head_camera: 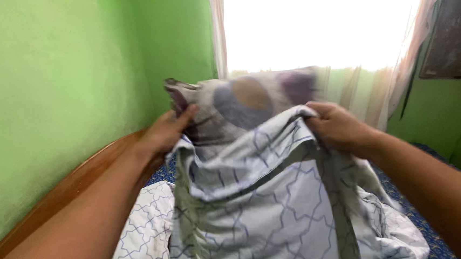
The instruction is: The person inserts a pillow into a patterned pillowcase on a bed. They align the corners, push the pillow inside, and smooth the case. The person then picks up a second pillow and begins inserting it into another pillowcase.
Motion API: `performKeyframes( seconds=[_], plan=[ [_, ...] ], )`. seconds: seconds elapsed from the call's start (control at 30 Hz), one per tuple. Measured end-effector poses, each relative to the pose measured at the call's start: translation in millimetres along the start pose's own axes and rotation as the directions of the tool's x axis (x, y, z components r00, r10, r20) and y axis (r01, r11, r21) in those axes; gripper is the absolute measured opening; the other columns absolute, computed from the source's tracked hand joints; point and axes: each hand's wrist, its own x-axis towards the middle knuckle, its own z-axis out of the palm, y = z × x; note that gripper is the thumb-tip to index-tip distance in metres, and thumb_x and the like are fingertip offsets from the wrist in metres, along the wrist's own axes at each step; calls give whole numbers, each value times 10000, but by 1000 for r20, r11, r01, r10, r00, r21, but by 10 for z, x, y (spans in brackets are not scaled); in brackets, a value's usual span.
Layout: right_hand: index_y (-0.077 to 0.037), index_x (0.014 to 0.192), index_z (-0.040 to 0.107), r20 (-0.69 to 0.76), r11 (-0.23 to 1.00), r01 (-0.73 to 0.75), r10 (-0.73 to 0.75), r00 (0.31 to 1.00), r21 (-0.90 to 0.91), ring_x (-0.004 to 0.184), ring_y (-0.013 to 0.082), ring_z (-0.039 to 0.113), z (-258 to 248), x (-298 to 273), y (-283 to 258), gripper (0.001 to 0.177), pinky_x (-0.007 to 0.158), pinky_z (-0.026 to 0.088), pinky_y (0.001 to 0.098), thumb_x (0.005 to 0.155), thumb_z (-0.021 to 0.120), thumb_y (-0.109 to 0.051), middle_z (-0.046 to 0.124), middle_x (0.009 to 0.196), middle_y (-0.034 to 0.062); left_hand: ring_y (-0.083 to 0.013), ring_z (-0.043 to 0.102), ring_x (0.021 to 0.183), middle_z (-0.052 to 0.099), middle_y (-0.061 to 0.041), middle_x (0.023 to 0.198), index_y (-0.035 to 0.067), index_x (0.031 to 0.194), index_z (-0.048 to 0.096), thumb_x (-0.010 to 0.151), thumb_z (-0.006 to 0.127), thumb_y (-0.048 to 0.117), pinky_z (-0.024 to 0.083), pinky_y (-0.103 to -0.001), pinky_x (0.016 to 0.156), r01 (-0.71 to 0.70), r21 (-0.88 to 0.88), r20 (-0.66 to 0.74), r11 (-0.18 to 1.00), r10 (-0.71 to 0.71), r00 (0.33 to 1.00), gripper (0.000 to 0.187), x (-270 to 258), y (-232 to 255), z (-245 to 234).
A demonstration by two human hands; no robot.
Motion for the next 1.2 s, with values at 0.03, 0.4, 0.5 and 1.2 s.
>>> performKeyframes(
  seconds=[0.03, 0.4, 0.5, 1.2],
  plan=[
    [-99, 1168, 699, 6, 999, 49, -49, 999, 22, 844, 266, 670, 109, 5, 49, 318, 833, 603, 440, 1035, 481, -288, 699, 956, 147, -205, 631, 1255, 695, -124, 1380, 12, 1403, 583, 911, 592, 534, 416, -383, 1148, 20, 58, 25, 998, -21, 999, 717, -64, 9, 63],
    [-38, 1159, 712, -11, 993, -101, 102, 995, 65, 801, 252, 660, -185, -133, 790, 340, 798, 597, 434, 1032, 496, -266, 693, 912, 161, -242, 700, 1067, 769, -116, 1198, 19, 1326, 628, 940, 604, 509, 560, -411, 961, 120, 162, 16, 979, -124, 992, 624, -340, 155, 37],
    [-86, 1174, 746, 183, 978, -134, 162, 970, -158, 850, 255, 716, -14, -237, 1029, 365, 859, 623, 439, 1040, 516, -336, 757, 947, 158, -171, 714, 1084, 778, -52, 1209, 106, 1313, 667, 916, 626, 519, 519, -342, 980, 237, 406, 7, 883, -262, 965, 574, -481, -48, 1],
    [1, 1140, 759, 723, 865, -482, 424, 546, -144, 1033, 199, 695, 702, -769, 1074, 502, 932, 532, 340, 879, 780, -427, 776, 1139, 139, -381, 334, 1460, 195, -201, 1649, 209, 1617, 232, 732, 828, 702, 410, -610, 1080, 54, 758, 85, 650, -179, 980, 1176, -472, 56, 34]
  ],
)
